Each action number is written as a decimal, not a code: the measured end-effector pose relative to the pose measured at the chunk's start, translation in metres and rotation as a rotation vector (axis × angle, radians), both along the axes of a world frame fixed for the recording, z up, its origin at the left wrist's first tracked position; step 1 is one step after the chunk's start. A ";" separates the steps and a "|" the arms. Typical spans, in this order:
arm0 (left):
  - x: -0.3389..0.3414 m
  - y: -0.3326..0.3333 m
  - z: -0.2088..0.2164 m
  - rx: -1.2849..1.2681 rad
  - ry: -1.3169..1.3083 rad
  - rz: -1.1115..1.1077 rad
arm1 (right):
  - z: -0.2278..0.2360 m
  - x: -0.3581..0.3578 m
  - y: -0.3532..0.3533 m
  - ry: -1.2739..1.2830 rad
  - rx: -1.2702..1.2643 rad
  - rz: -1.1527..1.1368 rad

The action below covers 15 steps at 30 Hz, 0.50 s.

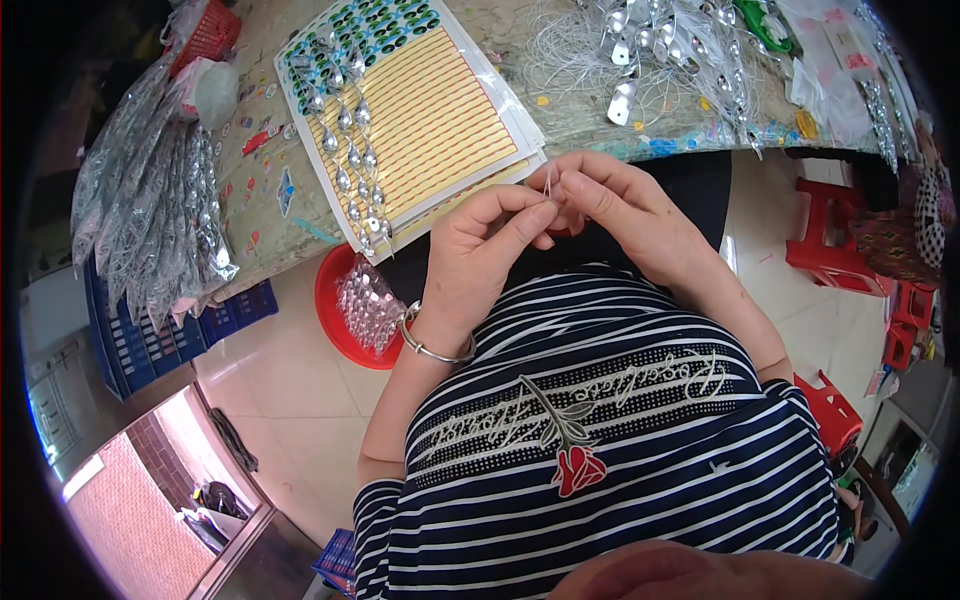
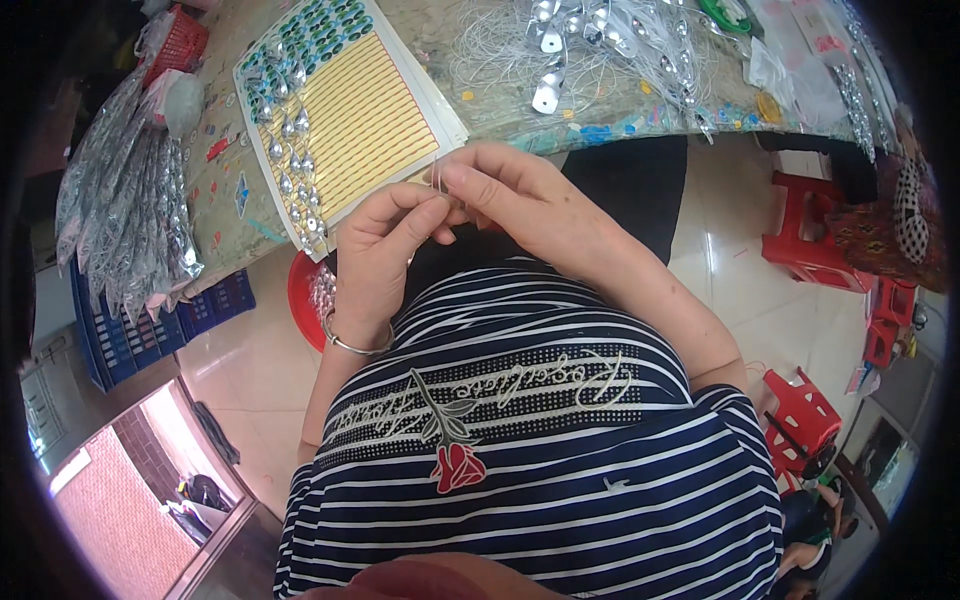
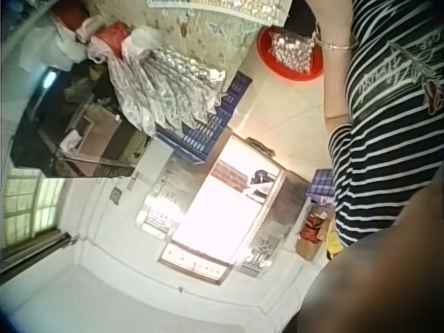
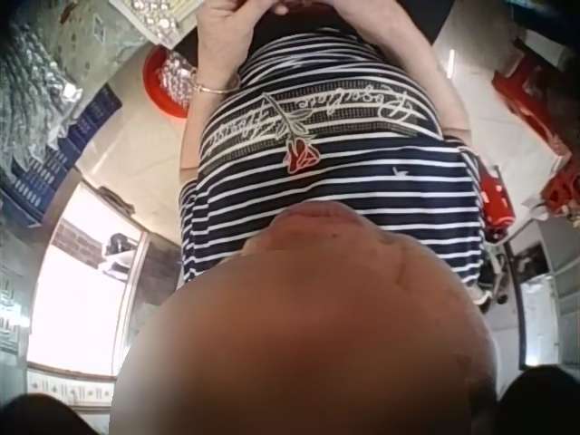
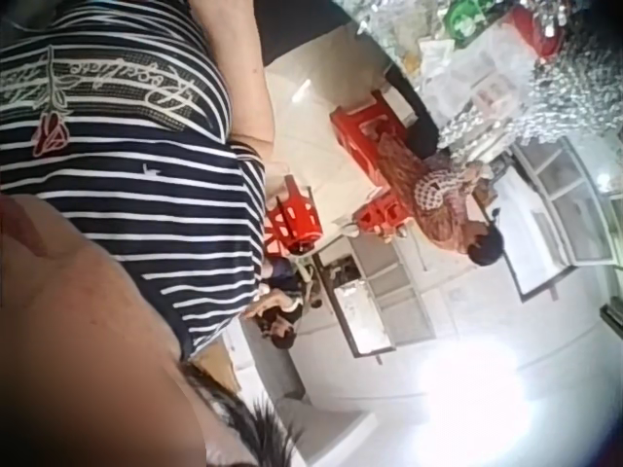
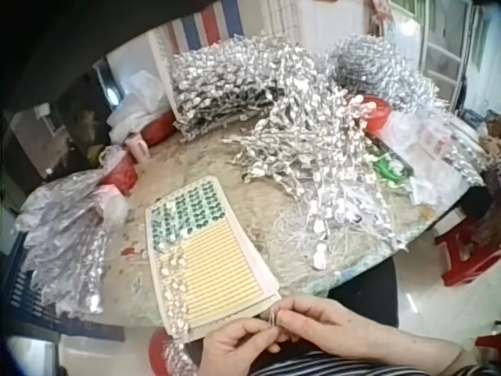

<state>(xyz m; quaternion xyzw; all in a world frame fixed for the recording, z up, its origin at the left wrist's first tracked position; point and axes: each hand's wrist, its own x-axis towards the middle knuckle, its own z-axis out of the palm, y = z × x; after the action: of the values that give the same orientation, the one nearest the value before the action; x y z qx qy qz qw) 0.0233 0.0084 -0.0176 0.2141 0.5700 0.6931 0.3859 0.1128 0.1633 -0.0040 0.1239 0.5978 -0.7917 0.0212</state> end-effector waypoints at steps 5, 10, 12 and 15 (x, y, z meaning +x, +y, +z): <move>-0.001 -0.001 -0.001 -0.011 0.020 0.018 | -0.013 0.002 0.001 -0.041 -0.028 0.000; 0.000 0.000 -0.001 -0.065 -0.008 -0.042 | -0.011 -0.004 0.000 -0.020 -0.168 -0.063; 0.001 0.000 -0.001 -0.107 0.037 -0.083 | -0.008 -0.005 0.002 -0.014 -0.173 -0.052; 0.000 0.001 -0.001 -0.117 0.026 -0.085 | -0.008 -0.006 0.004 -0.034 -0.147 -0.081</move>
<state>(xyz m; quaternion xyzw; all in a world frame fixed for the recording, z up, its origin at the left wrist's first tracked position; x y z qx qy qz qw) 0.0235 0.0091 -0.0188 0.2242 0.6049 0.6388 0.4192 0.1068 0.1670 -0.0119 0.1593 0.5323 -0.8314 0.0083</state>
